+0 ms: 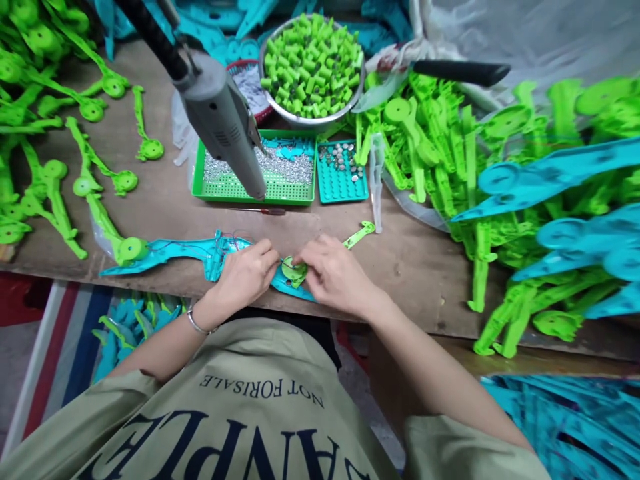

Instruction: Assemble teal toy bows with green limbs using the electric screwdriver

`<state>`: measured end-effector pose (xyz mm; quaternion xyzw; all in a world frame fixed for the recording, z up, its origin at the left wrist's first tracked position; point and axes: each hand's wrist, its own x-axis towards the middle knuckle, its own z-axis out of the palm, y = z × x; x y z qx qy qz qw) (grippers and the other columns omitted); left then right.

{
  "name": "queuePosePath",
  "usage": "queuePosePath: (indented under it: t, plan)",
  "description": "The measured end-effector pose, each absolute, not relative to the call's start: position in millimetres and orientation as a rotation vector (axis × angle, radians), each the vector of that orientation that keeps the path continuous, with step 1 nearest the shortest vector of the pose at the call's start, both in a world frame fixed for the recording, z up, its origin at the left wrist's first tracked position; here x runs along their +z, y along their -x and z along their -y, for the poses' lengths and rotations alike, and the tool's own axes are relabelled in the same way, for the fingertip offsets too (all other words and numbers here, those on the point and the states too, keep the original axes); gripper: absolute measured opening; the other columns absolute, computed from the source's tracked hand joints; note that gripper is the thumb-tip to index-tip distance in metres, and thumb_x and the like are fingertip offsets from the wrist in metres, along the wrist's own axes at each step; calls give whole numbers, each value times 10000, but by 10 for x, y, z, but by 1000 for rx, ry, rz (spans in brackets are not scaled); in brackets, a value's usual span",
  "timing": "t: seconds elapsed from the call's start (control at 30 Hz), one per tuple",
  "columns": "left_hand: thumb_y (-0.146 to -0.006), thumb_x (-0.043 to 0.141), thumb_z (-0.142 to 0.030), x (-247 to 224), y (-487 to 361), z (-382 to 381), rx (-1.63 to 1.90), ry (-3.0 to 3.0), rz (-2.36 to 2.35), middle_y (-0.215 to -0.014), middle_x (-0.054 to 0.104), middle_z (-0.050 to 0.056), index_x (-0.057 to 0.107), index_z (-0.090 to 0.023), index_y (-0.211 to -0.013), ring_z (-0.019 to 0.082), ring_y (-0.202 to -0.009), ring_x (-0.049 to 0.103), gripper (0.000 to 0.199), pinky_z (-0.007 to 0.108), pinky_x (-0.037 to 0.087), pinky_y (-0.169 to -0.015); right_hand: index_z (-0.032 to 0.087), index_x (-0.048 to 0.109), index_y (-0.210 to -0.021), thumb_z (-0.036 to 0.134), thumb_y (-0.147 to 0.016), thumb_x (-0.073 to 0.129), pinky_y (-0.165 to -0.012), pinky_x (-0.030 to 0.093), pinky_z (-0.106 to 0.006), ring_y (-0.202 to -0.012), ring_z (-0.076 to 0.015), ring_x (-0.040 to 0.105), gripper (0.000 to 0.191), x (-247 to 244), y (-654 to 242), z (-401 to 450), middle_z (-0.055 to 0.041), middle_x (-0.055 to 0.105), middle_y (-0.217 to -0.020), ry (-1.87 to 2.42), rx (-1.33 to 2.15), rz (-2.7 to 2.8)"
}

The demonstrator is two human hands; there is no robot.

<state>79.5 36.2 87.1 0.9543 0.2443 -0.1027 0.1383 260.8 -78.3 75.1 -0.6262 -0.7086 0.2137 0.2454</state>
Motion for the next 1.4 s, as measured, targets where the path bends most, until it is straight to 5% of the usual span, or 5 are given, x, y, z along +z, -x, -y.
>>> queuePosePath:
  t: [0.23, 0.47, 0.93, 1.13, 1.4]
  plan:
    - [-1031, 471, -205, 872, -735, -447, -262, -2700, -657, -1016, 630, 79, 688, -168, -966, 195, -828, 647, 229, 302, 428, -619, 170, 651, -945, 211, -964, 488, -744, 296, -366, -826, -245, 504, 170, 708, -2319, 790, -85, 668, -775, 1845, 466, 2027]
    - [-1004, 511, -172, 1000, -611, -724, -142, -2579, -546, -957, 627, 73, 652, -149, -942, 202, -876, 620, 156, 330, 497, -770, 190, 729, -1218, 278, -1022, 499, -712, 240, -373, -800, -236, 435, 315, 693, -2313, 748, -84, 662, -814, 1820, 385, 2122]
    - [-882, 571, -141, 1187, -976, -842, -614, -2623, -554, -900, 739, 118, 744, -163, -864, 266, -871, 710, 175, 343, 512, -732, 236, 751, -1235, 199, -994, 504, -722, 258, -375, -828, -229, 430, 347, 666, -2277, 732, -86, 634, -878, 1837, 435, 2121]
    - [-885, 609, -133, 1236, -1135, -749, -674, -2688, -672, -930, 745, 192, 748, -102, -1001, 320, -957, 740, 184, 380, 560, -798, 223, 755, -1214, 185, -983, 500, -728, 254, -382, -827, -226, 421, 346, 698, -2258, 702, -93, 603, -882, 1870, 495, 2141]
    - [-929, 476, -57, 1291, -1136, -689, -741, -2803, -620, -936, 749, 215, 735, -79, -988, 325, -943, 761, 266, 379, 586, -763, 186, 712, -1268, 268, -979, 547, -793, 321, -377, -927, -235, 468, 343, 721, -2239, 689, -104, 580, -1024, 1832, 673, 2066]
